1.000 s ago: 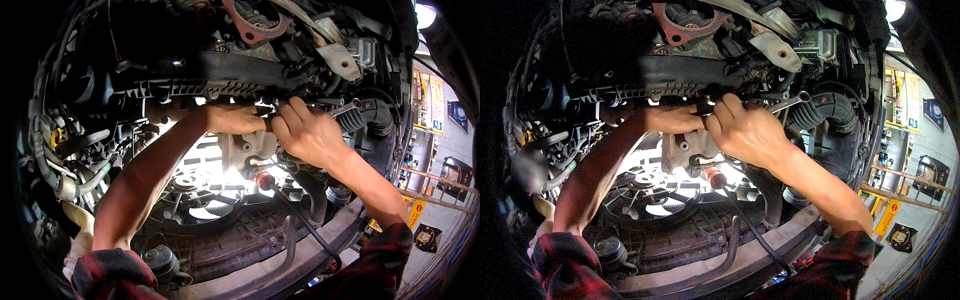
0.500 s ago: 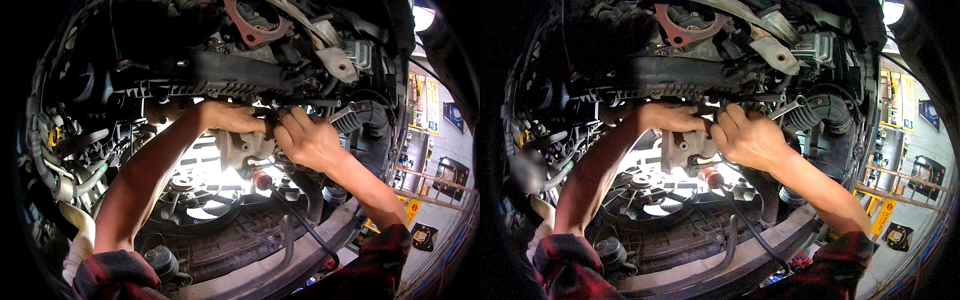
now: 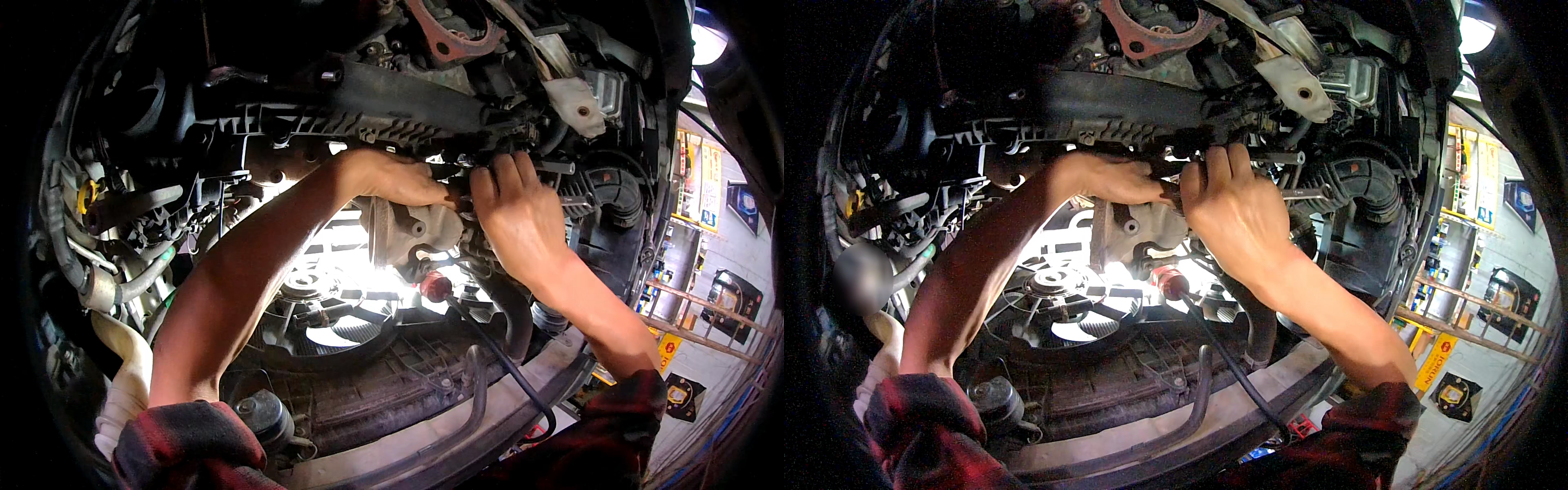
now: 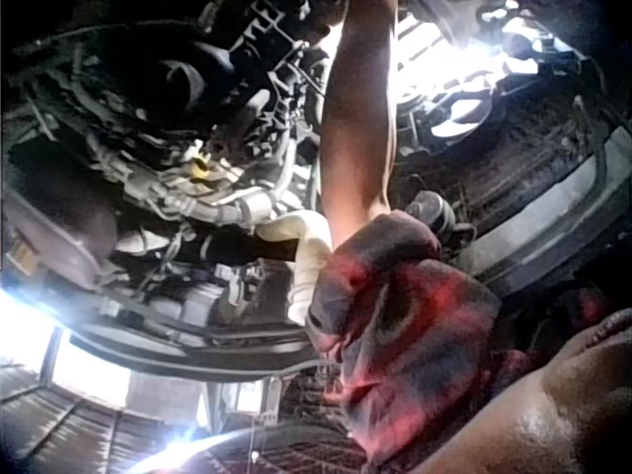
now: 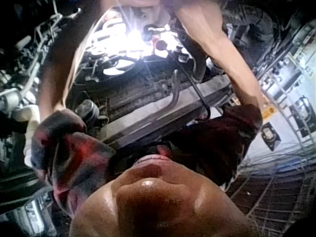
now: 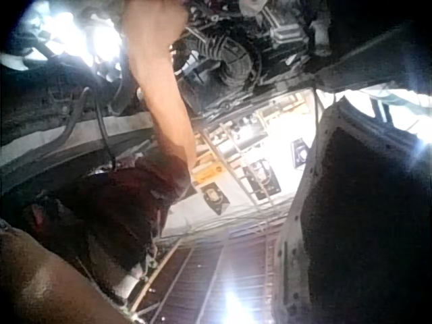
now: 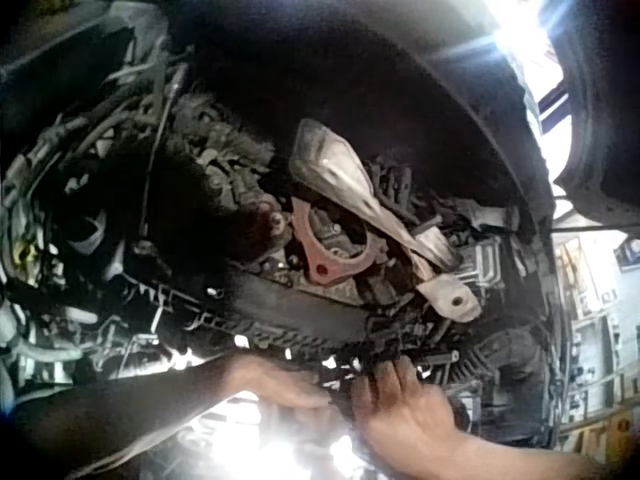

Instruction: The person works on the top of a car engine inside the engine bay, using a wrench to loosen and tighten various bolts and components.

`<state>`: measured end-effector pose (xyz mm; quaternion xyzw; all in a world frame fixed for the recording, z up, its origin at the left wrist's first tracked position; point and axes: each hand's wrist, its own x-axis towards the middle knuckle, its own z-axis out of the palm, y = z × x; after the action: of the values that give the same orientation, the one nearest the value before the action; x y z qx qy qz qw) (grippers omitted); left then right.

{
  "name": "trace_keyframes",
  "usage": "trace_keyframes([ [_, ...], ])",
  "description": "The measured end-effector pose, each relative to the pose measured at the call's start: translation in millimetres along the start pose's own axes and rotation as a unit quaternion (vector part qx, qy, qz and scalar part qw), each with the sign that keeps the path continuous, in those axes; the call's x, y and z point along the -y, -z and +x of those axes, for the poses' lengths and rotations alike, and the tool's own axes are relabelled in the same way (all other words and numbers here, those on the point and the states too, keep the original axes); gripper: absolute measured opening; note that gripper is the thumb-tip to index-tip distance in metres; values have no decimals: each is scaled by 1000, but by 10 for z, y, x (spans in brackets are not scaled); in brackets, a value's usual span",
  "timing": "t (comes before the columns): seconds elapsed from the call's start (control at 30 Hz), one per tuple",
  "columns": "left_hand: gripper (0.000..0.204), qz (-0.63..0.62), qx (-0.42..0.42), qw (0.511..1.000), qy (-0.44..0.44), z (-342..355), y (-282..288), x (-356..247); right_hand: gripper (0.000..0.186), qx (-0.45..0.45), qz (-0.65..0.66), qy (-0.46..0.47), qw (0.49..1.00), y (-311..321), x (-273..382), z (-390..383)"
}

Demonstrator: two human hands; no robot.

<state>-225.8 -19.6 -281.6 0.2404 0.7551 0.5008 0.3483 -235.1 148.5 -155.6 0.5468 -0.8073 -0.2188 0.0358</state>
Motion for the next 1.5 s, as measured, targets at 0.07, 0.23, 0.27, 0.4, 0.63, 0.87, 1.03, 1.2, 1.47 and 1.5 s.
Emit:
trace_keyframes([
  [0.07,69,-4,-15,1000,3,41,-22,20,18,-9,-4,18,1000,0,-16,23],
  [0.23,68,7,23,999,27,146,-45,114,18,-14,11,35,999,11,-12,34],
  [0.27,68,14,48,999,5,151,-21,144,18,-16,15,31,999,13,-12,30],
  [0.4,78,47,32,998,25,149,-63,163,19,-32,39,7,999,13,-34,20],
  [0.63,77,76,38,996,-8,41,-48,119,28,-53,54,-67,995,22,24,23],
  [0.87,70,43,-17,999,5,117,-85,150,32,-16,62,-106,992,36,75,40],
  [1.03,72,23,-22,998,-47,141,-72,159,28,-73,79,-54,993,-37,73,70],
  [1.2,80,107,9,994,0,85,-67,107,24,-100,78,-58,990,-74,63,36],
  [1.47,100,2,-59,995,75,51,-73,97,20,-74,65,-89,991,-53,54,6],
  [1.5,99,12,-55,996,69,58,-71,96,19,-59,58,-86,993,-45,48,10],
])
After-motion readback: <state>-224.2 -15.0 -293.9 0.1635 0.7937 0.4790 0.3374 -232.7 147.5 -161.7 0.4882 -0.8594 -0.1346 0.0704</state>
